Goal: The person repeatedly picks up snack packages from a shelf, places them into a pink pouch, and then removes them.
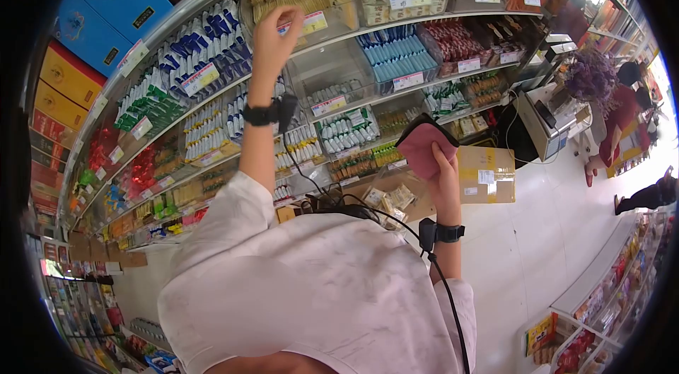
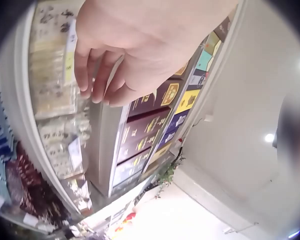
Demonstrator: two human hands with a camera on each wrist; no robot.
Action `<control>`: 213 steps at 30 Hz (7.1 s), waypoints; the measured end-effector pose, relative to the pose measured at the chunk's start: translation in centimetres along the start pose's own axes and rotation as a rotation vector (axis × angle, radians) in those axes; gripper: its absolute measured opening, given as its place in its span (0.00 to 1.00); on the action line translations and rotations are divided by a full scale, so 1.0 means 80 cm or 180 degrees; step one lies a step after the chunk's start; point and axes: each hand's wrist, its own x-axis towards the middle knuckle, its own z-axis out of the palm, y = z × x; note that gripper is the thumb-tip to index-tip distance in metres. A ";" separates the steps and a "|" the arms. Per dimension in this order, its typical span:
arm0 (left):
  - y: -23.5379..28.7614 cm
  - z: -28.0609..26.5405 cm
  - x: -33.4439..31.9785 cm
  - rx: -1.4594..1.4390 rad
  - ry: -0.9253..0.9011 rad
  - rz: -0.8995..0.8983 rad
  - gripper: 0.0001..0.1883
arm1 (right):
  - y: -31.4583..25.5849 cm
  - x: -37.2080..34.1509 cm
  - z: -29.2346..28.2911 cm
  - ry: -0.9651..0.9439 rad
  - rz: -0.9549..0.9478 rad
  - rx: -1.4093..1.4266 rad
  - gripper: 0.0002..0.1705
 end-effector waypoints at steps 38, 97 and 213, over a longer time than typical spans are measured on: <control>0.130 -0.011 -0.055 -0.2260 -0.0972 -0.1276 0.23 | -0.019 0.024 0.074 -0.0191 -0.0208 -0.0267 0.23; 0.094 -0.023 -0.214 -0.3272 -0.1095 -0.2482 0.17 | 0.068 -0.055 0.186 -0.0026 -0.0312 -0.0555 0.15; 0.041 -0.020 -0.238 -0.3503 -0.1337 -0.2546 0.23 | 0.100 -0.023 0.204 -0.1024 -0.2064 -0.4452 0.27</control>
